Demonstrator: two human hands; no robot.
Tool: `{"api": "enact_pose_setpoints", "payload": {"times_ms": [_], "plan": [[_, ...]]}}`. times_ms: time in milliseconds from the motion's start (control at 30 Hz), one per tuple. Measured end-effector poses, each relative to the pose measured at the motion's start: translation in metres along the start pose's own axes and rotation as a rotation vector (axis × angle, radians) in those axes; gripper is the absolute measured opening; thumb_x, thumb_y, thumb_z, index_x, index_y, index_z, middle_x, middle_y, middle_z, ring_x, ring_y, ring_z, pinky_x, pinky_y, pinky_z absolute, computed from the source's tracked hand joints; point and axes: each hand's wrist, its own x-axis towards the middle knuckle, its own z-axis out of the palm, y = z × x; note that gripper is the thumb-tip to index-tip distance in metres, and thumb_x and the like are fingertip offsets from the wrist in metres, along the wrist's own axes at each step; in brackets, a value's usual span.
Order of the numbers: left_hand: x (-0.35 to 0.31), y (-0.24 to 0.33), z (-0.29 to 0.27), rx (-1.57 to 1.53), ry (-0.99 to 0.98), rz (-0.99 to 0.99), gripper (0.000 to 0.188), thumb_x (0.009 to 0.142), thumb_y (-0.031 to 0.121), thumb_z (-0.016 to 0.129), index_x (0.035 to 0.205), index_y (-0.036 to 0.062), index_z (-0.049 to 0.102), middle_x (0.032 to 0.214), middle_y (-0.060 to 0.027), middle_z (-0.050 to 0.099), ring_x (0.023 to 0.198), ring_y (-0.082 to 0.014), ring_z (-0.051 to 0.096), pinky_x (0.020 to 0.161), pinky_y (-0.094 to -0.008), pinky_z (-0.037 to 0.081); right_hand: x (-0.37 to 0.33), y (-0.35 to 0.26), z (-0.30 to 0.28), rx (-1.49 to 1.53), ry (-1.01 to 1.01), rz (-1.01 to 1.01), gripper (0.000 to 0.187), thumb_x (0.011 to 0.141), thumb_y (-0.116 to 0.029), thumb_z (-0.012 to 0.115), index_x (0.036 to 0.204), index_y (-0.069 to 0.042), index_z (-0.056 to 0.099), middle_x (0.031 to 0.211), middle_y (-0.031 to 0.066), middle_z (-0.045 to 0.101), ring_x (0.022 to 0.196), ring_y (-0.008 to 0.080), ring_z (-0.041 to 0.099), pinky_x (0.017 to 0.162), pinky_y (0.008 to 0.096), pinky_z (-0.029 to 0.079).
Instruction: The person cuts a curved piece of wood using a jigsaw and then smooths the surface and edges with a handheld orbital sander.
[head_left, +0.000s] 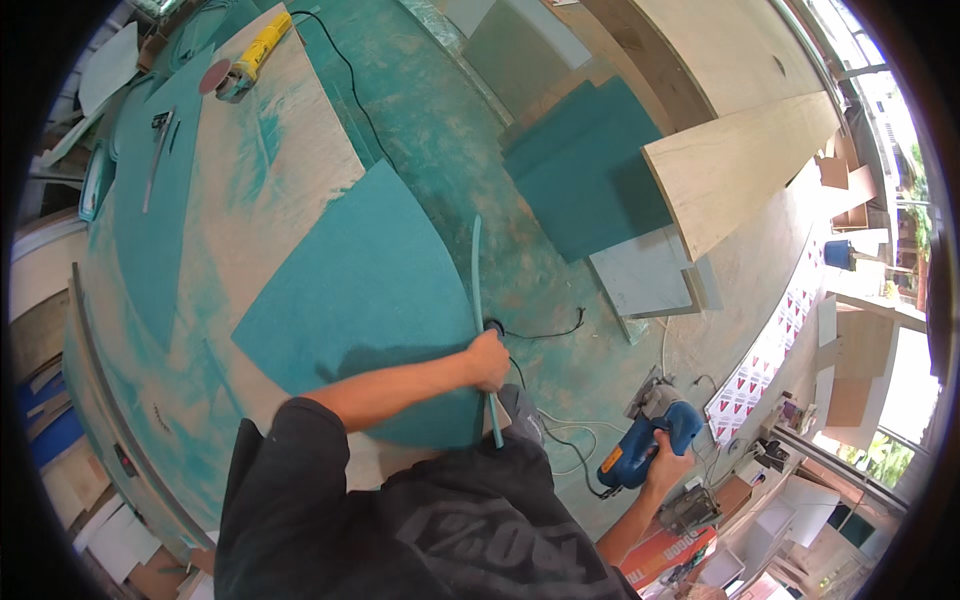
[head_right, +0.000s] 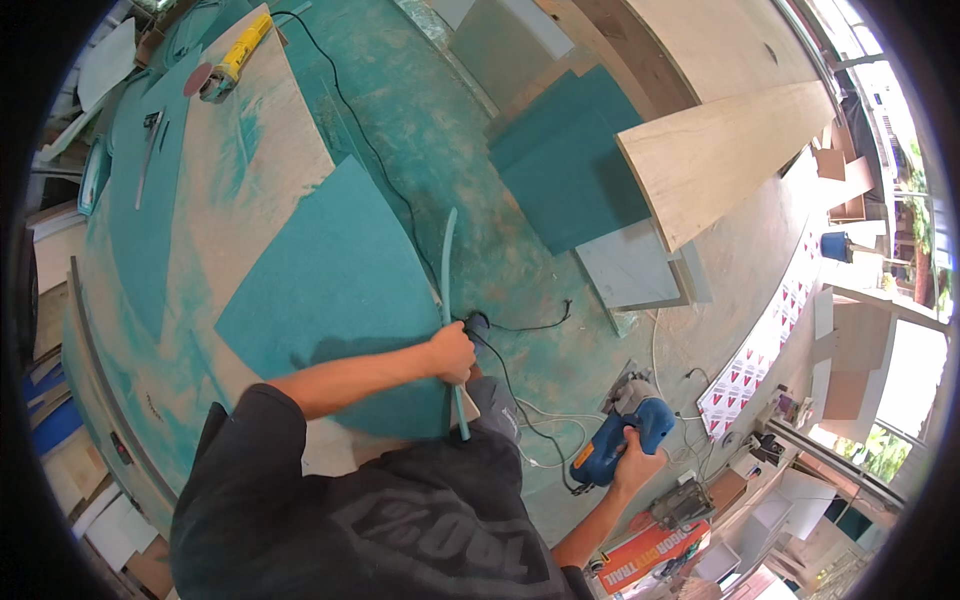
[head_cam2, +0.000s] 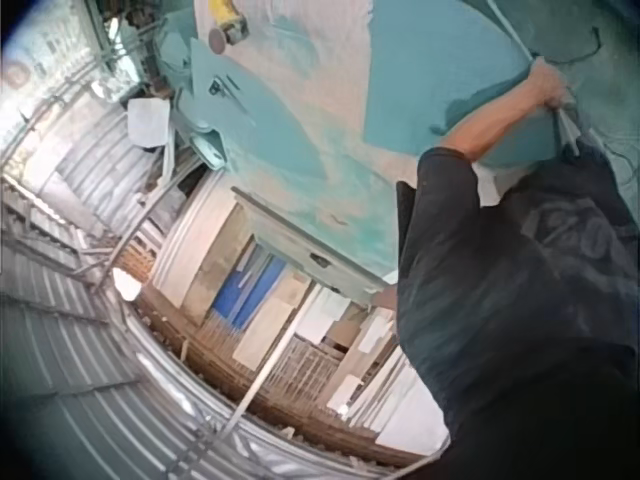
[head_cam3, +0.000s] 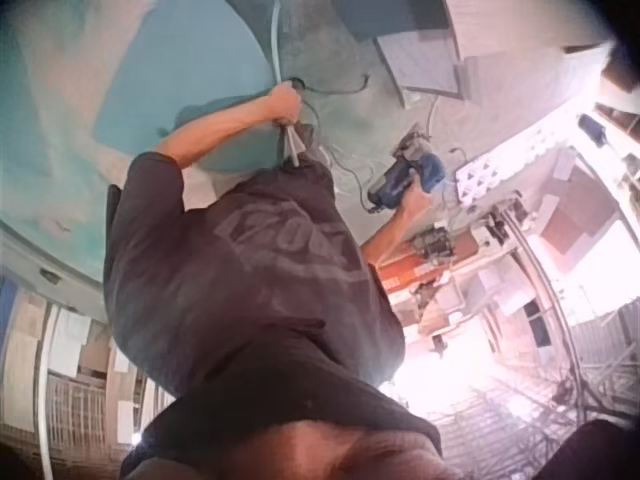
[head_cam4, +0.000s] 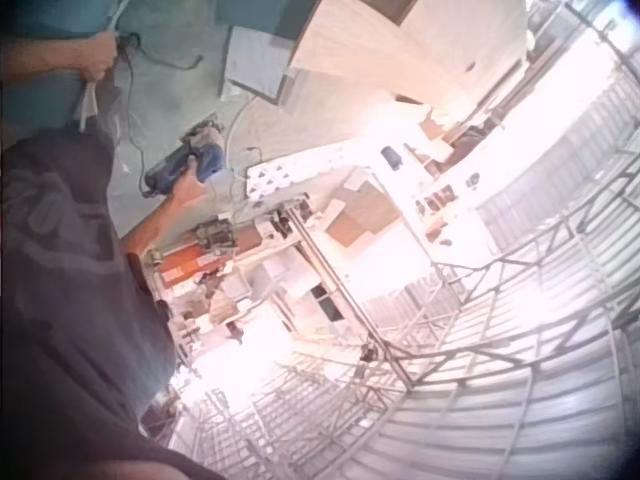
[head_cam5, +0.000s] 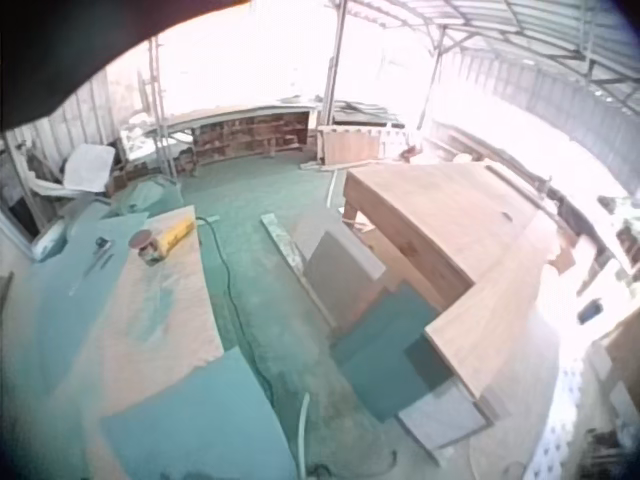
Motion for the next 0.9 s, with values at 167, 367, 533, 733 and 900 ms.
{"api": "enact_pose_setpoints", "payload": {"times_ms": [167, 367, 533, 733, 900], "plan": [[0.003, -0.01, 0.013, -0.031, 0.464, 0.14, 0.047, 0.081, 0.048, 0.062, 0.062, 0.0065, 0.074, 0.072, -0.0116, 0.069, 0.071, -0.0299, 0.06, 0.084, -0.0428, 0.044, -0.005, 0.078, -0.006, 0.001, -0.038, 0.129, 0.011, 0.079, -0.006, 0.077, 0.083, 0.003, 0.071, 0.066, 0.0057, 0.063, 0.049, 0.0145, 0.056, 0.047, 0.0294, 0.042], [-0.013, 0.036, -0.078, 0.099, 0.908, 0.071, 0.045, 0.086, 0.042, 0.064, 0.058, 0.0083, 0.07, 0.069, -0.0079, 0.063, 0.081, -0.0249, 0.059, 0.093, -0.0395, 0.041, -0.002, 0.105, 0.001, 0.047, -0.168, 0.198, 0.016, 0.078, -0.009, 0.079, 0.086, 0.002, 0.071, 0.068, 0.0073, 0.065, 0.049, 0.0154, 0.057, 0.047, 0.0298, 0.043], [-0.083, 0.088, -0.101, -0.016, 1.271, -0.502, 0.041, 0.087, 0.036, 0.068, 0.057, 0.0076, 0.065, 0.074, -0.0089, 0.063, 0.083, -0.0272, 0.06, 0.085, -0.0433, 0.045, 0.006, 0.102, 0.007, 0.046, -0.302, 0.159, 0.022, 0.074, -0.012, 0.082, 0.088, 0.002, 0.072, 0.067, 0.0068, 0.064, 0.05, 0.0174, 0.059, 0.048, 0.0307, 0.046], [-0.203, 0.118, -0.003, -0.261, 1.385, -1.256, 0.035, 0.089, 0.036, 0.07, 0.074, 0.0047, 0.073, 0.081, -0.0167, 0.067, 0.081, -0.0384, 0.064, 0.077, -0.0517, 0.048, 0.036, 0.106, 0.009, -0.053, -0.447, -0.024, 0.026, 0.072, -0.014, 0.085, 0.091, 0.001, 0.075, 0.071, 0.0052, 0.068, 0.058, 0.0156, 0.062, 0.055, 0.0316, 0.049], [-0.319, 0.106, 0.176, -0.135, 1.142, -2.017, 0.056, 0.097, 0.047, 0.061, 0.065, 0.002, 0.072, 0.073, -0.0168, 0.069, 0.07, -0.0404, 0.063, 0.082, -0.0532, 0.043, 0.03, 0.091, 0.027, -0.12, -0.584, -0.127, 0.022, 0.073, -0.015, 0.083, 0.086, 0.0, 0.075, 0.068, 0.0035, 0.066, 0.057, 0.0141, 0.06, 0.055, 0.0307, 0.047]]}}
